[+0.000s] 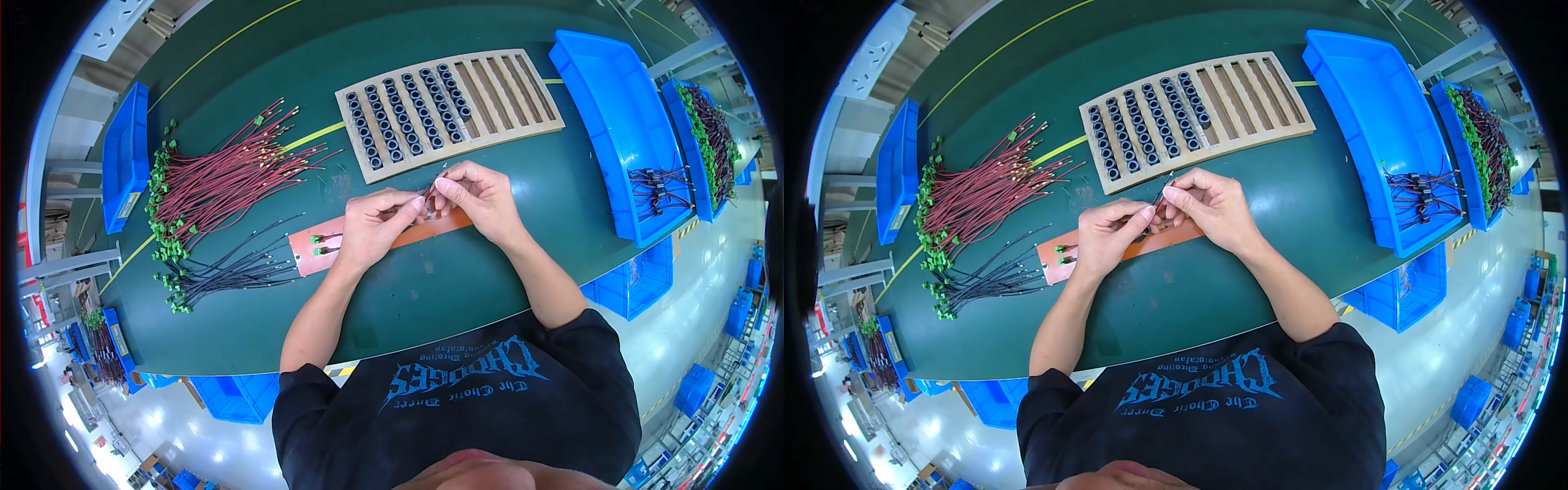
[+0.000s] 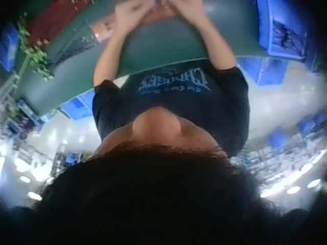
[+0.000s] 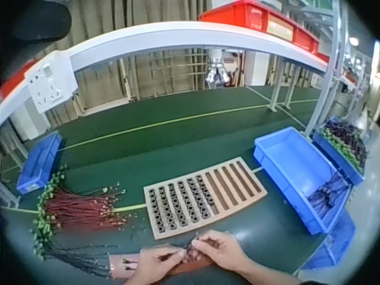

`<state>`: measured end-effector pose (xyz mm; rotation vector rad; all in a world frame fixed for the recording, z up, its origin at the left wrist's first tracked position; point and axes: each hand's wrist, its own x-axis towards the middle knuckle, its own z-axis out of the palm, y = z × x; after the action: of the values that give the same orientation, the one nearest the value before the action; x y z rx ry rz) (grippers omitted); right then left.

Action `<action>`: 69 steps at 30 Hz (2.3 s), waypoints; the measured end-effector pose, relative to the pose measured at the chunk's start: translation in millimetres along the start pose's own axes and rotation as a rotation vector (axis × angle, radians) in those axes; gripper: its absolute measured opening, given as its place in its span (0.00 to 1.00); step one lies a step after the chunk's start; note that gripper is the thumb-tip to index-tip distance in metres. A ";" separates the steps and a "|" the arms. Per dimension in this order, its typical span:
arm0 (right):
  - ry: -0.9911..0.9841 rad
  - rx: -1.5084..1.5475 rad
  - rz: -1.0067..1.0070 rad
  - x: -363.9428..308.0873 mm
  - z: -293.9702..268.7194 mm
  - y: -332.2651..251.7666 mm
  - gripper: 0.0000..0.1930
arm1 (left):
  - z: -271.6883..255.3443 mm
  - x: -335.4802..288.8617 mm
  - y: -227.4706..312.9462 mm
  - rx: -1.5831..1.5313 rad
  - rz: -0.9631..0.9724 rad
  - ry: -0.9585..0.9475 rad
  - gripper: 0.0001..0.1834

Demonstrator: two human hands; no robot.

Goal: The person assembles electrical wires by inserting green connectors into the ends of red and black wires. They use a handheld crimping tool to secure the connectors and place the finished wires into a blue bin. The process is repeated for multiple wires throughout the clip.

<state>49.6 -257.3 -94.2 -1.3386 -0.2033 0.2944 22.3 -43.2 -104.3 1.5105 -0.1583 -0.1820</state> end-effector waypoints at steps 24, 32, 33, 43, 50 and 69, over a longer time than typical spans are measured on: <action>0.003 -0.154 -0.040 0.7 4.0 -4.1 0.07 | 2.4 3.3 10.7 0.096 -0.092 -0.061 0.09; -0.020 -0.130 -0.037 -0.5 4.7 -0.2 0.08 | -3.0 2.4 11.7 0.087 -0.024 -0.097 0.08; -0.022 -0.113 -0.031 -0.6 5.1 -0.1 0.08 | -3.6 2.5 12.9 0.101 -0.022 -0.103 0.08; -0.031 -0.070 -0.026 -1.4 4.5 6.8 0.09 | -7.3 1.4 10.0 0.076 -0.029 -0.121 0.07; -0.046 -0.275 -0.081 0.1 7.0 -0.8 0.06 | -8.5 1.7 6.0 0.180 -0.004 -0.156 0.07; 0.098 -0.559 -0.274 -22.2 -3.8 9.5 0.07 | -17.6 -34.6 10.3 0.257 0.147 -0.021 0.07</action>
<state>28.9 -266.1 -103.8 -1.8477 -0.4027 -0.0703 -7.4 -18.0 -94.7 1.7450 -0.3187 -0.0611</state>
